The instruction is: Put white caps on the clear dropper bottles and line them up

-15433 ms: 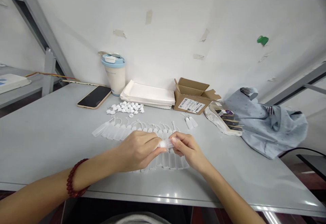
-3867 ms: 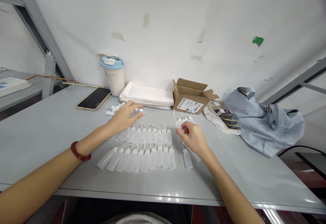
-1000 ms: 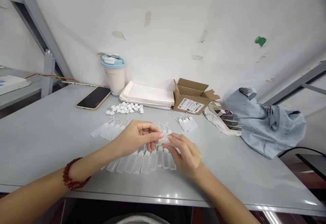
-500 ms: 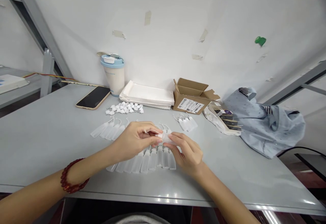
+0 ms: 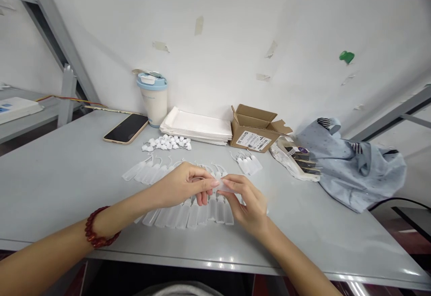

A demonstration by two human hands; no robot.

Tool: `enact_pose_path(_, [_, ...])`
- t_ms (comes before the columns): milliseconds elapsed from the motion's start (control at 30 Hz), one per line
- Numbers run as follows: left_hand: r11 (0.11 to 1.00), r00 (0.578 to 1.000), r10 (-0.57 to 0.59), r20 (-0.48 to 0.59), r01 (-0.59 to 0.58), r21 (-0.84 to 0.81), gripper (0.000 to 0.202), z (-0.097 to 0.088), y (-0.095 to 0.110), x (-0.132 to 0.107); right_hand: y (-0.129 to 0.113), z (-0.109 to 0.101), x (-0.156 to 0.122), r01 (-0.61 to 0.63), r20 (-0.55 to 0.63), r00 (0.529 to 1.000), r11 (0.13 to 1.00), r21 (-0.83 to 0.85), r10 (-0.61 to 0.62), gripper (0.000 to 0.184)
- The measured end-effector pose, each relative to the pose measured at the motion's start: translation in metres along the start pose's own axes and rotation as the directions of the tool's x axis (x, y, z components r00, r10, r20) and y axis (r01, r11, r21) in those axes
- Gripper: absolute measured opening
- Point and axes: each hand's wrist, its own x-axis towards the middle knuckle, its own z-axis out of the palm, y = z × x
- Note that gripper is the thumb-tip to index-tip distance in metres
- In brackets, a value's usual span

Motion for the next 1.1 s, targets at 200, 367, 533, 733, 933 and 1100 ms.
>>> enact_pose_path(200, [0.975, 0.995, 0.084, 0.056, -0.094, 0.203, 0.035, 0.0, 0.001, -0.004, -0.001, 0.0, 0.0, 0.052, -0.03, 0.998, 0.999, -0.011, -0.052, 0.034])
enact_pose_path(367, [0.779, 0.91, 0.411, 0.046, -0.377, 0.501, 0.037, 0.003, -0.003, -0.006, -0.004, -0.008, 0.004, -0.025, 0.063, 0.998, 0.999, 0.045, 0.023, 0.021])
enact_pose_path(533, [0.549, 0.784, 0.615, 0.08, -0.499, 0.671, 0.032, 0.008, -0.014, -0.006, -0.007, -0.015, 0.008, -0.24, 0.185, 0.958, 0.965, 0.102, 0.218, 0.015])
enact_pose_path(733, [0.521, 0.764, 0.641, 0.069, -0.5, 0.692, 0.027, 0.009, -0.018, -0.003, -0.007, -0.015, 0.01, -0.496, 0.32, 0.852, 0.833, 0.246, 0.413, 0.022])
enact_pose_path(933, [0.779, 0.91, 0.414, 0.028, -0.369, 0.507, 0.033, 0.004, -0.006, -0.005, -0.005, -0.011, 0.008, -0.259, 0.198, 0.954, 0.952, 0.166, 0.225, 0.017])
enact_pose_path(1100, [0.891, 0.97, 0.233, 0.067, -0.241, 0.384, 0.034, 0.0, -0.005, -0.004, -0.001, -0.008, 0.006, -0.076, 0.136, 0.989, 0.995, 0.064, 0.067, 0.028])
